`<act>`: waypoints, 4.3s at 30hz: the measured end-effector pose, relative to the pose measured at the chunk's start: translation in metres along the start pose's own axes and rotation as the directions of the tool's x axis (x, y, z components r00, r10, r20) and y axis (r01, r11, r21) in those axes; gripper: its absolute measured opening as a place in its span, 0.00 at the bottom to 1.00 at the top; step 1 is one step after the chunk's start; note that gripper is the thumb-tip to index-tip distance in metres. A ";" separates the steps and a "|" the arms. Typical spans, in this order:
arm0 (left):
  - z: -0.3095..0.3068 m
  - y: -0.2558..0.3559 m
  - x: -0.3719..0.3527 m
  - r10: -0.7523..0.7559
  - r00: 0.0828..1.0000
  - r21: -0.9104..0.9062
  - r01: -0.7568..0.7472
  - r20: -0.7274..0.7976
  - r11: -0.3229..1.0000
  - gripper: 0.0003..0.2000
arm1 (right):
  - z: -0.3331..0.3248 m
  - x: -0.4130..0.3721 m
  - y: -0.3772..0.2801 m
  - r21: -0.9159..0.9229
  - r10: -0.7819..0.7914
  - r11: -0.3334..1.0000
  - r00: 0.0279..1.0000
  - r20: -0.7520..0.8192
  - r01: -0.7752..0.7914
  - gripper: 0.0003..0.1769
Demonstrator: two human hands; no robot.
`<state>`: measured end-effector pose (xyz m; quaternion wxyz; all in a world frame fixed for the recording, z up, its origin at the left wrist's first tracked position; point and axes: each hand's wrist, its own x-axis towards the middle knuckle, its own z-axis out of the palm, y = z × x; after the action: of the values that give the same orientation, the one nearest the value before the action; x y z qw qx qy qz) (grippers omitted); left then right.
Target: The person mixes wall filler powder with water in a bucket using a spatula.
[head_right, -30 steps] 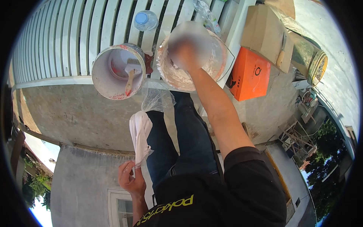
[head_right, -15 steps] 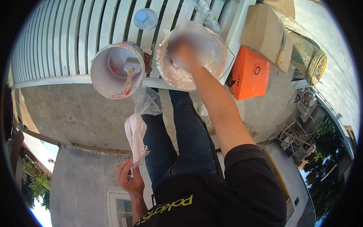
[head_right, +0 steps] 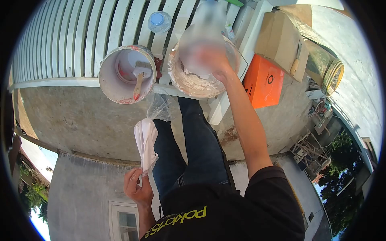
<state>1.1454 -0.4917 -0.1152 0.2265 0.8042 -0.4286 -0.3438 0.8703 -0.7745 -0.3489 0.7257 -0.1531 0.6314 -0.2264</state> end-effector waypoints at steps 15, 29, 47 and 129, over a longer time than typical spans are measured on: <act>-0.001 0.024 0.001 -0.006 1.000 -0.071 0.005 -0.012 0.997 0.12 | 0.129 -0.057 -0.008 -0.501 -0.324 0.742 0.893 0.312 0.445 0.18; 0.018 0.111 0.024 0.170 0.985 -0.371 -0.147 0.028 0.917 0.14 | -0.039 -0.095 0.027 -0.311 -0.461 0.880 0.803 -0.377 0.359 0.18; 0.152 0.155 0.063 -0.108 0.992 -0.497 0.064 -0.061 0.866 0.04 | -0.054 -0.083 0.026 -0.571 -0.605 0.705 0.777 -0.173 0.421 0.16; 0.370 0.118 0.224 -0.494 0.858 -0.565 0.480 0.143 0.671 0.12 | -0.080 -0.067 -0.031 -0.431 -0.334 0.864 0.937 -0.105 0.260 0.18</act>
<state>0.8944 -0.7690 -0.3624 0.3663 0.7837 -0.0696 -0.4968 0.7803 -0.7605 -0.2893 0.5750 -0.3771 0.6949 -0.2105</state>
